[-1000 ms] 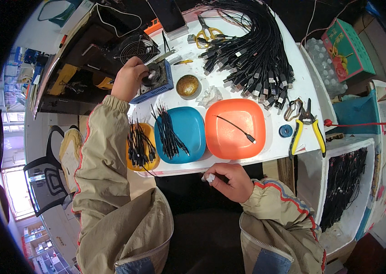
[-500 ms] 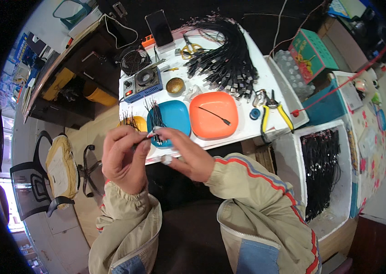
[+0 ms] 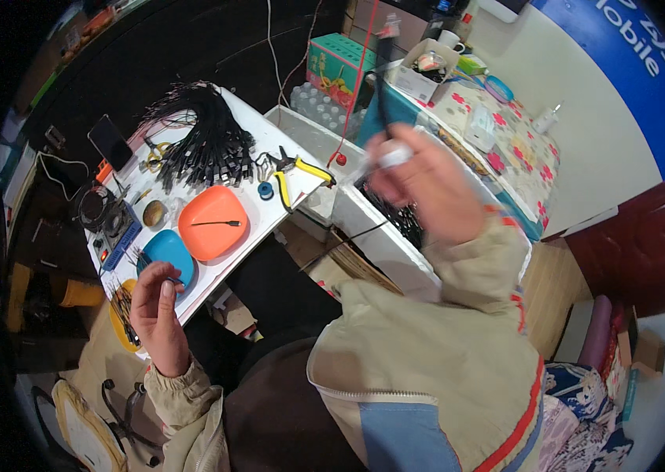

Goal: The person assembles small electronic components by hand, inserting wires into connectors and organizing them into trays. They repeatedly pick up wires, align them, and place them into colored trays on the table.

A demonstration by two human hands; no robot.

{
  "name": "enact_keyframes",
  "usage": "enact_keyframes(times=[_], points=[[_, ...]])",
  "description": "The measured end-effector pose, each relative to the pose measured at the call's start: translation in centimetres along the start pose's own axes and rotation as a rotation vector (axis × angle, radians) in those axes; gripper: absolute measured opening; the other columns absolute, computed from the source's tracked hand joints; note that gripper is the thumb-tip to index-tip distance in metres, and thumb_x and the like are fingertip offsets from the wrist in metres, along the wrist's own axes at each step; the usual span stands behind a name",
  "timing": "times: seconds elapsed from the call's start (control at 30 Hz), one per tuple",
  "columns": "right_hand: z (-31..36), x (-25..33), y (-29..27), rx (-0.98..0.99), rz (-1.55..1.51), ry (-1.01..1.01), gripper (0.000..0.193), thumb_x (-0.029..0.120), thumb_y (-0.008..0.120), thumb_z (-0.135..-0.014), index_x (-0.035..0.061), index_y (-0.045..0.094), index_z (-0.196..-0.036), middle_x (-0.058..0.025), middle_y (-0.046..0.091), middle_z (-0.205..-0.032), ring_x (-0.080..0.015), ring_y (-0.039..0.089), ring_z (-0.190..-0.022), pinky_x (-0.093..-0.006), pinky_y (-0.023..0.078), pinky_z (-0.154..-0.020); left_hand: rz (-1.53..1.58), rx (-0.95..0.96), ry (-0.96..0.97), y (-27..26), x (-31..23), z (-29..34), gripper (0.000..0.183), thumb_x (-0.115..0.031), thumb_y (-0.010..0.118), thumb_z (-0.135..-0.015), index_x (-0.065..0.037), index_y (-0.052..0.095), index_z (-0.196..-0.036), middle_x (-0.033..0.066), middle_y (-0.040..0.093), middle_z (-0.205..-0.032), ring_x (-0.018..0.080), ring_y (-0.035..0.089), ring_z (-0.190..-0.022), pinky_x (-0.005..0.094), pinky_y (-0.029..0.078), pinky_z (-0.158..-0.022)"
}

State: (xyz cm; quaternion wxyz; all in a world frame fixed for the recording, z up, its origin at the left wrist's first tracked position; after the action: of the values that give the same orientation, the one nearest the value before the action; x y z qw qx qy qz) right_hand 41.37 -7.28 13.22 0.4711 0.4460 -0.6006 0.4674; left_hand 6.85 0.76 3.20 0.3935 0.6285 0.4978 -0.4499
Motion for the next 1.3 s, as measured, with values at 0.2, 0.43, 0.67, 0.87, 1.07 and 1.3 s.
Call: enact_keyframes(times=[0.2, 0.43, 0.67, 0.87, 1.07, 1.3], points=[[-0.2, -6.3, -13.6, -0.175, 0.888, 0.136, 0.018, 0.020, 0.045, -0.097, 0.0042, 0.052, -0.095, -0.0064, 0.052, -0.068, -0.0179, 0.050, -0.061, -0.0329, 0.040, -0.055, -0.025, -0.103, -0.209, -4.2, 5.2, 2.4, 0.017, -0.005, 0.057, -0.091, 0.001, 0.060, -0.106, 0.0061, 0.061, -0.103, 0.0114, 0.057, -0.087, 0.0232, 0.044, -0.072], [-4.0, -28.1, -21.9, -0.197, 1.411, 0.400, 0.029, 0.024, 0.051, -0.091, 0.0010, 0.058, -0.106, -0.0281, 0.062, -0.098, -0.0430, 0.060, -0.094, -0.0518, 0.047, -0.079, -0.157, -0.193, -0.330, -9.7, 7.4, 5.9, 0.017, -0.005, 0.058, -0.090, 0.000, 0.062, -0.106, 0.0042, 0.063, -0.096, 0.0090, 0.058, -0.082, 0.0232, 0.046, -0.072], [-9.3, -22.9, -5.2, -0.220, 1.143, -0.233, 0.025, 0.007, 0.056, -0.087, 0.0004, 0.059, -0.110, -0.0212, 0.062, -0.105, -0.0357, 0.061, -0.096, -0.0401, 0.048, -0.084, -0.827, -0.420, -0.036, -14.9, 7.0, 3.0, 0.013, 0.000, 0.059, -0.084, 0.001, 0.062, -0.097, 0.0154, 0.060, -0.083, 0.0261, 0.060, -0.070, 0.0324, 0.048, -0.064], [-10.7, -16.7, 20.2, 0.422, 0.430, -0.237, 0.016, 0.006, 0.055, -0.083, 0.0017, 0.062, -0.097, -0.0156, 0.064, -0.092, -0.0291, 0.063, -0.084, -0.0368, 0.049, -0.074, -1.334, -0.376, -0.030, -17.1, 9.9, -2.3, 0.014, -0.015, 0.062, -0.085, -0.001, 0.059, -0.090, 0.0172, 0.061, -0.088, 0.0371, 0.061, -0.075, 0.0435, 0.050, -0.066], [-13.5, -17.0, 33.9, 0.626, 0.730, -0.146, 0.020, 0.020, 0.061, -0.085, 0.0006, 0.062, -0.090, -0.0148, 0.066, -0.082, -0.0293, 0.064, -0.073, -0.0398, 0.049, -0.066, -1.361, -0.358, -0.047, -18.0, 12.0, -3.6, 0.015, -0.015, 0.060, -0.086, -0.001, 0.055, -0.083, 0.0187, 0.061, -0.082, 0.0384, 0.059, -0.073, 0.0455, 0.048, -0.064], [-15.6, -18.6, 37.4, 0.550, 0.654, -0.060, 0.020, 0.021, 0.063, -0.081, 0.0004, 0.063, -0.080, -0.0181, 0.065, -0.082, -0.0358, 0.062, -0.080, -0.0440, 0.049, -0.072, -1.353, -0.408, -0.085, -18.0, 12.8, -3.4, 0.015, -0.014, 0.061, -0.085, 0.000, 0.056, -0.081, 0.0202, 0.062, -0.078, 0.0406, 0.060, -0.071, 0.0470, 0.048, -0.063]])
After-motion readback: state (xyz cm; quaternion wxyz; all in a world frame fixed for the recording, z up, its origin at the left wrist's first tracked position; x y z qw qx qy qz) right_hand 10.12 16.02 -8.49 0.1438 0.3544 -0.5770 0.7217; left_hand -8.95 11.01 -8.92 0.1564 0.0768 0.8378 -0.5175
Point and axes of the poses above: each hand's wrist, its own z-axis away from the middle knuckle, its own y-axis out of the palm, x = y × z, the point moved 1 cm from there along -z, towards the middle knuckle
